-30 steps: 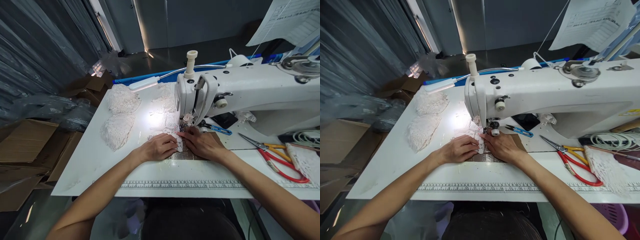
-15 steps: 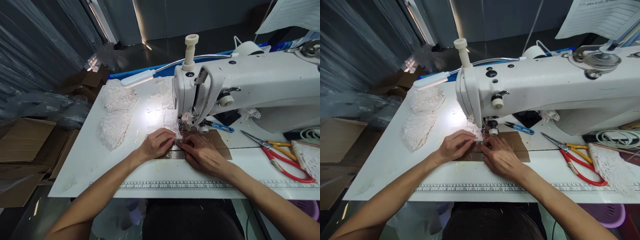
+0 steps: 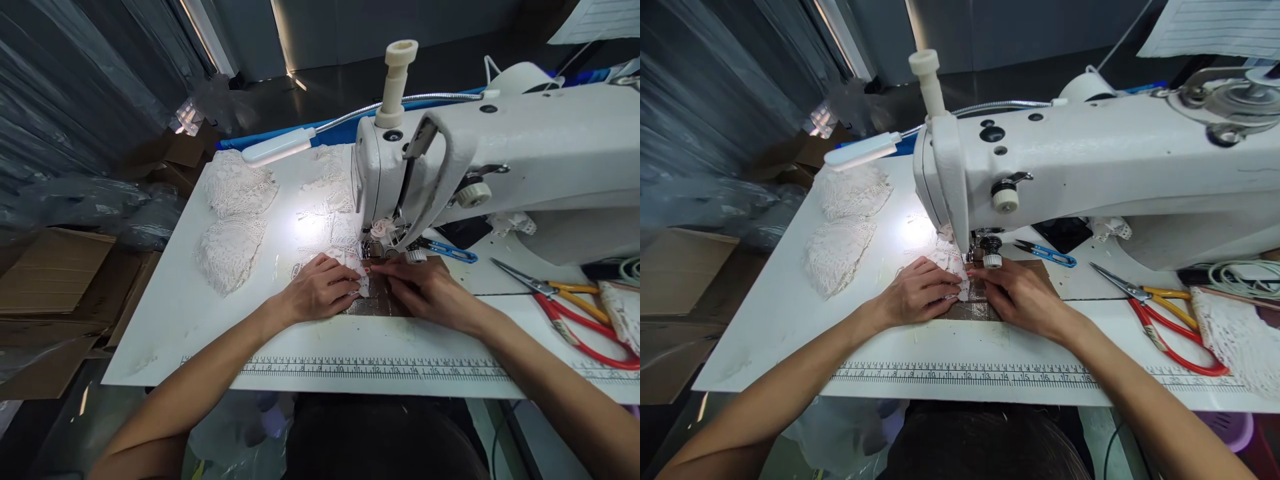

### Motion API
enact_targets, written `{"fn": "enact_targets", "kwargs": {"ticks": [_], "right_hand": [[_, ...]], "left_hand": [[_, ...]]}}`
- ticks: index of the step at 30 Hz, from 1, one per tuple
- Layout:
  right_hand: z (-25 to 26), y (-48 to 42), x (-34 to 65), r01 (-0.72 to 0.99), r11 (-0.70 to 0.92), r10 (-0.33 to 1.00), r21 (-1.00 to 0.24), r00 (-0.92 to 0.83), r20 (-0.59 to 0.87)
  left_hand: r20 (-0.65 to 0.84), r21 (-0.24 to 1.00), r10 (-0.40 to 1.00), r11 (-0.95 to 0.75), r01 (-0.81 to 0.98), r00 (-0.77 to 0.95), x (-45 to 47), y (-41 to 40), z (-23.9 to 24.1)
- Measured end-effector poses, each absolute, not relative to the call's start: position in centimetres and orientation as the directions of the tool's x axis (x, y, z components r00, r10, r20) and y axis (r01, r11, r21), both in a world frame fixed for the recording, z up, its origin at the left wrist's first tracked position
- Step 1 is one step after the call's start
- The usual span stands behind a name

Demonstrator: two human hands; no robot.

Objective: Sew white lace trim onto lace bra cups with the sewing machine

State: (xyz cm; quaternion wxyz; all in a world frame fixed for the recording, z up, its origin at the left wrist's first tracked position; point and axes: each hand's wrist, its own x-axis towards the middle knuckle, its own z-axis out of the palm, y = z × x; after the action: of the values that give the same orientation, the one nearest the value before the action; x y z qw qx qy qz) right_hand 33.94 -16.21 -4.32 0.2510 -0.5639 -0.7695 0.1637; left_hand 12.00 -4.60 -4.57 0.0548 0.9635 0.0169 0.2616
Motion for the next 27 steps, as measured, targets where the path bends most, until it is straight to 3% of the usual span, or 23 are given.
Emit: {"fn": "enact_targets", "kwargs": {"ticks": [7,11,15,21,24,27], "right_hand": [[-4.1,-14.5,33.7,0.919,0.375,0.917,-0.124,-0.347,0.197],[-3.8,-14.6,32.7,0.945,0.326,0.933,-0.026,-0.317,0.169],[-3.7,-14.8,32.2,0.959,0.284,0.954,-0.009,-0.282,0.103],[-4.0,-15.0,31.6,0.965,0.261,0.958,-0.020,-0.257,0.130],[-4.6,-15.2,31.6,0.963,0.242,0.957,-0.117,-0.217,0.194],[-5.1,-15.5,32.5,0.914,0.254,0.951,-0.317,-0.176,0.254]], "left_hand": [[0.538,0.002,0.024,-1.000,0.028,0.843,11.9,-4.8,-4.7],[0.539,-0.016,-0.006,-1.000,0.003,0.842,11.9,-4.9,-4.7],[0.527,-0.021,-0.022,-1.000,-0.013,0.850,11.8,-4.9,-4.8],[0.530,-0.042,-0.025,-0.999,-0.003,0.847,11.8,-5.3,-4.8],[0.522,-0.034,0.016,-0.999,0.040,0.853,11.8,-5.6,-4.8],[0.500,-0.017,0.042,-0.998,0.059,0.865,11.6,-5.9,-4.8]]}}
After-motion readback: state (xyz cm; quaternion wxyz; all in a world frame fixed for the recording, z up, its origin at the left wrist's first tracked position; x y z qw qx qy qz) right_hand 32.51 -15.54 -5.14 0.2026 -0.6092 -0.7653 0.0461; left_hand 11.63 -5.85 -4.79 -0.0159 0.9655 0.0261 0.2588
